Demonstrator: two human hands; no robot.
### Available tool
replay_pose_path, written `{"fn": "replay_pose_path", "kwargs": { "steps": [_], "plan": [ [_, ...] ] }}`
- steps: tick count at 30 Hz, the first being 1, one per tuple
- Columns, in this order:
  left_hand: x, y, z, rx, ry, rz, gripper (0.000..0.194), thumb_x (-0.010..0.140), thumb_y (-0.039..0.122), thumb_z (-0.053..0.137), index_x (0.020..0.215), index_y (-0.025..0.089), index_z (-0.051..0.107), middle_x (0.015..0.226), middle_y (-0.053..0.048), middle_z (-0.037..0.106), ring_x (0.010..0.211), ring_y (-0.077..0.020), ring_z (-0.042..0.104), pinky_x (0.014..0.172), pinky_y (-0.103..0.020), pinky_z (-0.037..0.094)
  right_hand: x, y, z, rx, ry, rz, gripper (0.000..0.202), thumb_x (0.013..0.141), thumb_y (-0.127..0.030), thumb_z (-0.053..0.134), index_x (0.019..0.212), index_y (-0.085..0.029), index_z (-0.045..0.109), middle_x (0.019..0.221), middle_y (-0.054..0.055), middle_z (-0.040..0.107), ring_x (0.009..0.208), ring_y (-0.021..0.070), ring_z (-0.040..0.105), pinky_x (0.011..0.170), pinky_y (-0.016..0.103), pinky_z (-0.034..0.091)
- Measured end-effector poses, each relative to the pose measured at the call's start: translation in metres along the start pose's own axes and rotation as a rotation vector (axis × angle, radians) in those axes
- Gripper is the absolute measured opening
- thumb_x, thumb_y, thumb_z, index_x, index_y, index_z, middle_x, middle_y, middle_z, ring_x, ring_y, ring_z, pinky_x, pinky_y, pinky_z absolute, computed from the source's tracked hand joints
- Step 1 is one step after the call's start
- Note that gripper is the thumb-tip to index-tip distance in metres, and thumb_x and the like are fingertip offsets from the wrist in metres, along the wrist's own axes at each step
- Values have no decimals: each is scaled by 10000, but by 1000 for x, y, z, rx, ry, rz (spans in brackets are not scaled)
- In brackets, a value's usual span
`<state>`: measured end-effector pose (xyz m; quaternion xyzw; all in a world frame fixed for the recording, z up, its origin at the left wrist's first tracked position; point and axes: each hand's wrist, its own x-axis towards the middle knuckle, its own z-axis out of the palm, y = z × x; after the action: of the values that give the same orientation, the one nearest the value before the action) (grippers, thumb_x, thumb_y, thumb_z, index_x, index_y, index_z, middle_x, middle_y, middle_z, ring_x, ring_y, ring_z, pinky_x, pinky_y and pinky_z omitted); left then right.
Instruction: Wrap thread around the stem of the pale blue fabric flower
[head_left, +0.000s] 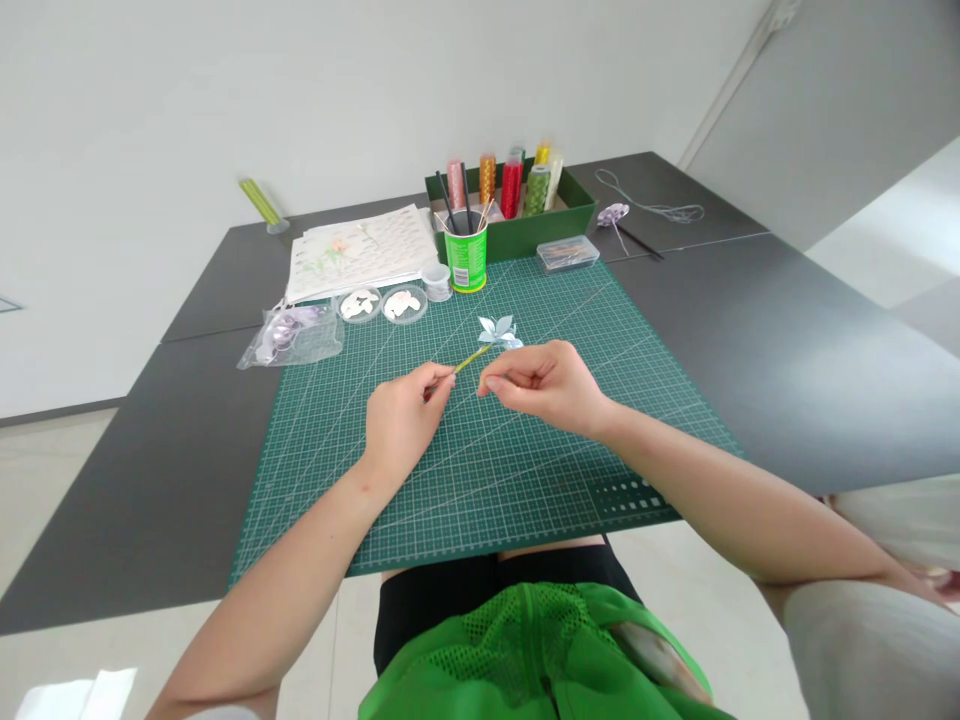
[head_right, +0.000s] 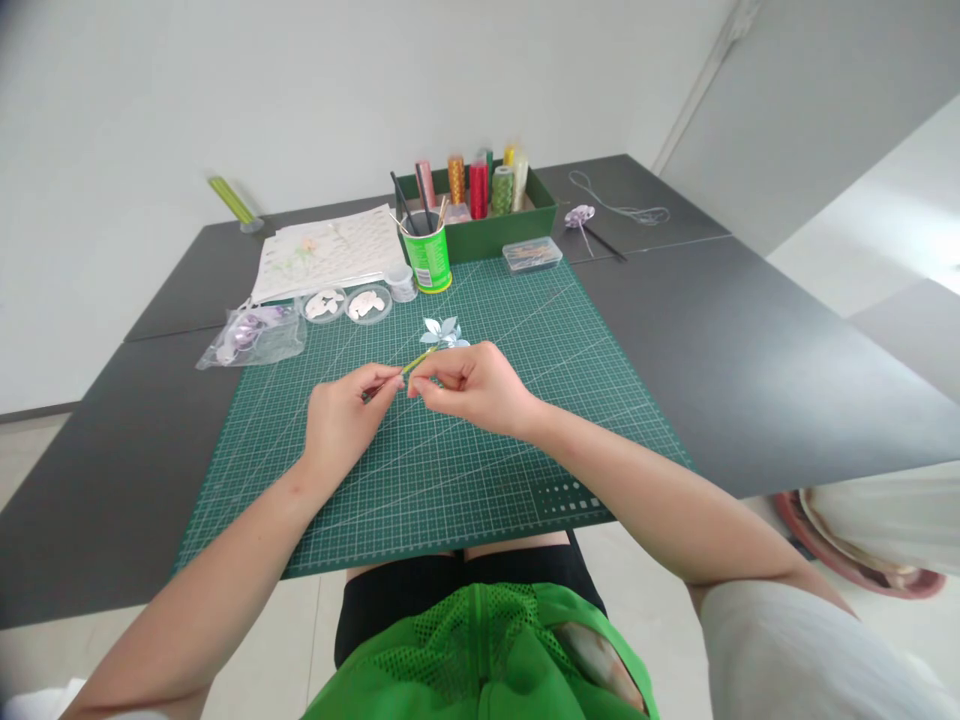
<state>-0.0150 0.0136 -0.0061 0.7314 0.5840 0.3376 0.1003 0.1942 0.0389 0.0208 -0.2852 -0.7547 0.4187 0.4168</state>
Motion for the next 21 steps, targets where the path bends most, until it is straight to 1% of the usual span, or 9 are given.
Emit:
{"fn": "replay_pose_path", "kwargs": {
  "steps": [2, 5, 7, 9, 11, 14, 17, 21],
  "plan": [
    [0, 0, 0, 37, -62, 17, 116, 959, 249, 686, 976, 282, 795, 756, 47, 785, 584, -141, 676, 532, -246, 400, 0, -3, -3, 63, 12, 31, 193, 888, -275, 643, 782, -171, 767, 458, -96, 308, 444, 59, 280, 471, 247, 263],
    [0, 2, -1, 100, -142, 69, 122, 979, 275, 667, 983, 284, 789, 719, 56, 760, 579, -142, 663, 526, -245, 377, 2, -4, -7, 136, 23, 50, 204, 896, -296, 663, 794, -166, 782, 476, -74, 393, 454, 59, 286, 453, 244, 224],
    [-1, 4, -1, 148, -194, 110, 138, 993, 282, 650, 1002, 286, 788, 741, 49, 767, 619, -153, 683, 543, -246, 387, 4, -4, -11, 166, 24, 45, 220, 904, -318, 676, 807, -159, 792, 488, -64, 431, 453, 55, 271, 441, 241, 203],
    [-2, 6, -1, 182, -249, 151, 158, 1006, 289, 633, 1037, 288, 787, 796, 38, 785, 678, -166, 713, 566, -251, 410, 6, -4, -15, 172, 39, 37, 237, 913, -341, 687, 830, -154, 807, 481, -65, 421, 451, 53, 255, 437, 239, 188],
    [-4, 7, -1, 201, -285, 201, 170, 1014, 305, 623, 1051, 288, 789, 828, 29, 795, 705, -178, 730, 575, -260, 427, 8, -3, -20, 141, 65, 37, 241, 916, -357, 700, 862, -157, 824, 485, -59, 433, 460, 56, 268, 442, 240, 191],
    [-6, 8, 0, 198, -303, 283, 155, 1006, 306, 639, 1015, 274, 791, 842, 28, 800, 700, -182, 739, 567, -269, 440, 10, 0, -26, 65, 93, 41, 253, 917, -388, 712, 919, -172, 843, 517, -38, 507, 483, 66, 312, 458, 243, 222],
    [-8, 7, 1, 150, -323, 355, 143, 1007, 293, 644, 979, 257, 779, 872, 38, 808, 716, -164, 750, 580, -262, 462, 13, 8, -28, -1, 96, 47, 277, 916, -423, 716, 956, -184, 851, 573, -10, 602, 522, 85, 401, 489, 247, 295],
    [-10, 8, 3, 97, -328, 443, 153, 1022, 283, 626, 968, 247, 765, 865, 55, 809, 722, -149, 751, 588, -253, 466, 18, 26, -31, -49, 67, 67, 302, 913, -451, 717, 983, -190, 850, 763, 41, 757, 639, 123, 565, 578, 256, 423]
  ]
}}
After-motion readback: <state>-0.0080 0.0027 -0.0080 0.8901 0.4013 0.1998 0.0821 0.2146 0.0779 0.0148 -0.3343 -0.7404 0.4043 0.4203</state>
